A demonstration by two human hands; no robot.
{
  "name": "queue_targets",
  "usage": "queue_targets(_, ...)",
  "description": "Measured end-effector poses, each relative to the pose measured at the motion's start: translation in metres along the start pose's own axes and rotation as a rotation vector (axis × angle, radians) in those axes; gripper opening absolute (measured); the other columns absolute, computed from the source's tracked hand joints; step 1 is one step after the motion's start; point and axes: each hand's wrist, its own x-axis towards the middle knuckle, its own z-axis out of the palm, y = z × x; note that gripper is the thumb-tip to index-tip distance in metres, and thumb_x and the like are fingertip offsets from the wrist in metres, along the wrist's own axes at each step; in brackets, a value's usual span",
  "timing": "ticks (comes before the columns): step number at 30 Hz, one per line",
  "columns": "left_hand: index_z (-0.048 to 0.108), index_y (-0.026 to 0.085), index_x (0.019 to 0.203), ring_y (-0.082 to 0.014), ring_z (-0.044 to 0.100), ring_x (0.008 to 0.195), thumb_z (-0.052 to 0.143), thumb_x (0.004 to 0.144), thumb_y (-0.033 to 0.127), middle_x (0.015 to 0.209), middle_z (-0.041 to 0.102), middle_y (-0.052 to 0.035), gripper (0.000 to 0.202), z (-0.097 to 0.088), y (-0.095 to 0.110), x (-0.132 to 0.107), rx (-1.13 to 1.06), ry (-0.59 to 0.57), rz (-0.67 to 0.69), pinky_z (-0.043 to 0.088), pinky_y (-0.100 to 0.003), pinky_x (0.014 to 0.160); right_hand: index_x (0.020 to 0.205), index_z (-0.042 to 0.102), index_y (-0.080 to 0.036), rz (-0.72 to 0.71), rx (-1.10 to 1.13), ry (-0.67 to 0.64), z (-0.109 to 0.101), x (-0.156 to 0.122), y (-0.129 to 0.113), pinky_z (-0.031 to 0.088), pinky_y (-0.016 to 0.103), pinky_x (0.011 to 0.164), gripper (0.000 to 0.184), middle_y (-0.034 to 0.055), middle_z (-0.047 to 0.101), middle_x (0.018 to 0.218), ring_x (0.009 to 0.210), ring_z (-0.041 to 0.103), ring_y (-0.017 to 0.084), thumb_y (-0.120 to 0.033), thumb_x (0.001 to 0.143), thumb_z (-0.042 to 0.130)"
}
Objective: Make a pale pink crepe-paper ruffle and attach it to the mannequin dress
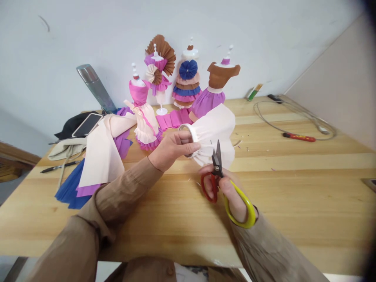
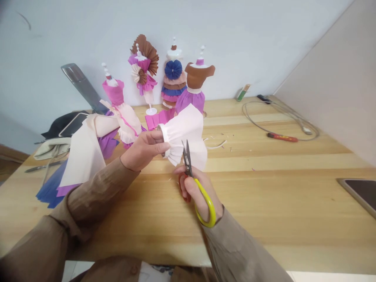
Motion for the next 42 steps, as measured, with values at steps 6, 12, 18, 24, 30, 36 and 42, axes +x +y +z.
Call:
queue_targets(6,0.072,0.013,0.08,-0.0096,0.05,0.061,0.087,0.058,0.039,0.07,0.061,-0.0019,0.037,0.002,0.004,-0.001,-0.151,-0.052,-0.129,0.041,-0.027,0.064,0.101,0.06,-0.018,0.002,-0.051,0.071,0.0,0.0,0.0,0.029,0.027,0.041,0.05,-0.0045,0.045,0.051,0.044,0.039,0.012,-0.065,0.087,0.047)
queue_targets(12,0.068,0.015,0.079,-0.0092,0.051,0.06,0.088,0.058,0.038,0.07,0.06,-0.0001,0.037,-0.001,0.002,-0.001,-0.263,-0.05,-0.18,0.045,-0.028,0.068,0.103,0.059,-0.018,0.019,-0.059,0.019,-0.002,-0.002,0.0,0.027,0.027,0.042,0.051,-0.0048,0.046,0.052,0.043,0.04,0.012,-0.066,0.088,0.048)
queue_targets(18,0.068,0.014,0.088,-0.0135,0.06,0.071,0.085,0.059,0.032,0.081,0.067,-0.0038,0.039,-0.002,0.0,0.002,-0.293,0.013,-0.191,0.046,-0.027,0.068,0.102,0.059,-0.018,0.012,-0.086,0.042,-0.004,-0.003,0.004,0.028,0.026,0.041,0.048,-0.0048,0.046,0.052,0.043,0.04,0.011,-0.063,0.088,0.05)
queue_targets(24,0.065,0.012,0.08,-0.0151,0.059,0.066,0.065,0.063,0.016,0.07,0.066,-0.0045,0.017,-0.002,-0.01,0.007,-0.412,0.079,-0.304,0.043,-0.028,0.063,0.103,0.06,-0.018,-0.038,-0.065,0.087,-0.005,-0.002,0.009,0.03,0.027,0.041,0.044,-0.0042,0.047,0.052,0.043,0.043,0.012,-0.059,0.091,0.048)
queue_targets(30,0.063,0.012,0.074,-0.0172,0.059,0.064,0.053,0.061,0.014,0.063,0.062,-0.0046,0.017,0.002,-0.015,0.007,-0.542,0.101,-0.371,0.044,-0.03,0.063,0.101,0.06,-0.019,-0.026,-0.097,0.094,-0.004,-0.001,0.006,0.031,0.028,0.041,0.047,-0.0038,0.047,0.051,0.042,0.043,0.012,-0.063,0.09,0.046)
queue_targets(36,0.067,0.011,0.081,-0.0198,0.063,0.078,0.056,0.064,0.011,0.078,0.069,-0.007,0.021,0.012,-0.015,0.006,-0.418,0.069,-0.249,0.046,-0.031,0.072,0.104,0.061,-0.018,-0.01,-0.07,0.112,-0.005,-0.002,0.007,0.03,0.027,0.039,0.047,-0.0037,0.048,0.05,0.041,0.043,0.012,-0.06,0.09,0.048)
queue_targets(42,0.066,0.01,0.081,-0.0158,0.06,0.066,0.057,0.064,0.014,0.071,0.067,-0.0051,0.02,0.012,-0.014,0.005,-0.472,0.126,-0.225,0.044,-0.028,0.065,0.11,0.06,-0.017,0.029,0.009,0.185,-0.006,0.0,0.001,0.031,0.028,0.042,0.039,-0.0046,0.048,0.051,0.043,0.044,0.012,-0.047,0.086,0.06)
